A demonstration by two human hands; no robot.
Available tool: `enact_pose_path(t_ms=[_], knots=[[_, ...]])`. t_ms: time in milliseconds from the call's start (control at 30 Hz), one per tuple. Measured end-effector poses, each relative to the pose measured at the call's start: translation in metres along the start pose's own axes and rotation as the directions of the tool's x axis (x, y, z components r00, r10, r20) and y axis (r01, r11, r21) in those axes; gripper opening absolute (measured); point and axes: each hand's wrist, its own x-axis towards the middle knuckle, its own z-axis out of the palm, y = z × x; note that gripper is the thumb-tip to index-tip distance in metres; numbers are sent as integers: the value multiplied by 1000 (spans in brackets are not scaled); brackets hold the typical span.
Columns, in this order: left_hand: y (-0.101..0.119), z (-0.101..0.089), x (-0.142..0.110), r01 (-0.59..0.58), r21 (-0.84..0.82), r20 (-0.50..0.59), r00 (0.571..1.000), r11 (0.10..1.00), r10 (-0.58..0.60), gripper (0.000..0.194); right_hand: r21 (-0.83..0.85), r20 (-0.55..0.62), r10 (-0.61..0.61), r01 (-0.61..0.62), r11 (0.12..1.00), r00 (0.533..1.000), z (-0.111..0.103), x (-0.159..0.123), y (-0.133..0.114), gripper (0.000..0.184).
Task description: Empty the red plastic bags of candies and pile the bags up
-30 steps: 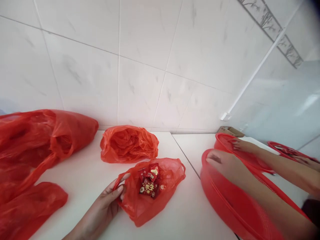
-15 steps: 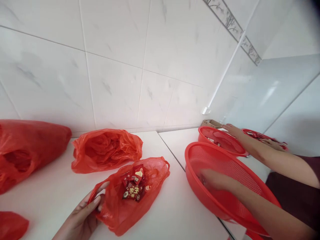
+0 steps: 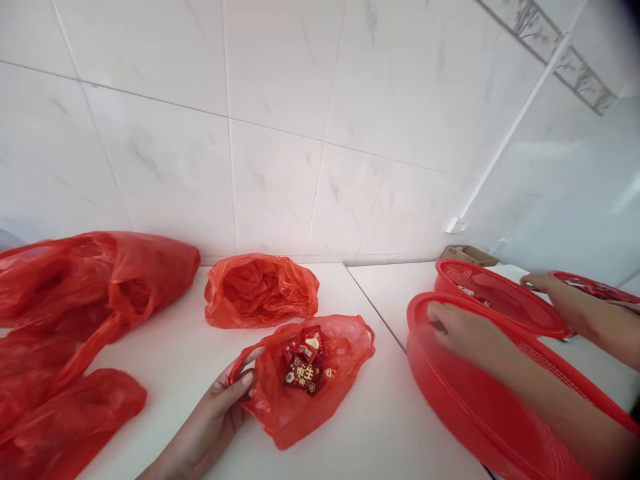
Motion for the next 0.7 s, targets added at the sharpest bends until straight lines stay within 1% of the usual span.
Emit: enact_pose_path(t_ms=[33,100,133,167,200,233,300,333,367,400,433,467,500,533,567,600,633,667,700], knots=[[0,1,-1,0,-4,15,1000,1000,0,52,17,-32,-27,28,999,999,-10,2,-8,13],[2,3,-2,2,-15,42,999,1000,-1,51,108,-171,-76,95,990,982,-26,-1,-34,5],[2,3,-2,3,-16,57,998,1000,-2,51,172,-246,-99,144,975,964,-29,-4,-50,7],[3,3,-3,3,-15,76,997,1000,-2,51,236,-284,-133,204,950,950,-29,-8,-68,10],[3,3,-3,1,-9,96,995,1000,0,52,290,-287,-183,267,919,940,-26,-12,-85,11],[4,2,-3,-1,1,116,993,1000,1,54,324,-257,-248,325,888,934,-20,-15,-102,11],[4,0,-3,-5,19,148,989,1000,2,56,363,-136,-397,418,833,908,-3,-19,-129,11],[4,-1,-3,-9,25,156,988,1000,5,56,381,-77,-455,448,809,887,6,-19,-139,17],[4,-2,-3,-15,29,160,987,999,10,57,406,-34,-488,458,791,872,15,-18,-145,29],[4,-2,-3,-21,32,164,986,999,16,58,436,-16,-492,449,780,871,22,-16,-148,39],[4,-2,-3,-26,34,169,985,999,19,59,468,-30,-458,417,779,889,29,-13,-149,46],[5,-2,-3,-30,35,174,984,999,23,60,497,-69,-388,368,786,919,35,-11,-147,46],[5,-2,-3,-32,36,177,984,999,25,61,520,-126,-289,311,795,949,41,-8,-144,43],[5,-1,-3,-30,36,179,984,999,23,62,536,-195,-173,252,805,966,47,-7,-139,41],[5,-1,-3,-28,33,179,984,999,22,61,548,-259,-58,196,813,964,54,-6,-135,41],[5,-2,-3,-24,28,180,983,999,19,61,556,-304,43,140,819,952,62,-6,-131,45],[4,-2,-3,-21,18,183,983,1000,17,60,562,-318,119,86,822,941,70,-7,-127,50],[3,-3,-3,-17,9,186,982,1000,16,60,568,-303,172,32,823,937,78,-8,-124,57],[2,-3,-3,-14,2,192,981,1000,14,60,572,-263,206,-20,820,942,85,-9,-121,61]])
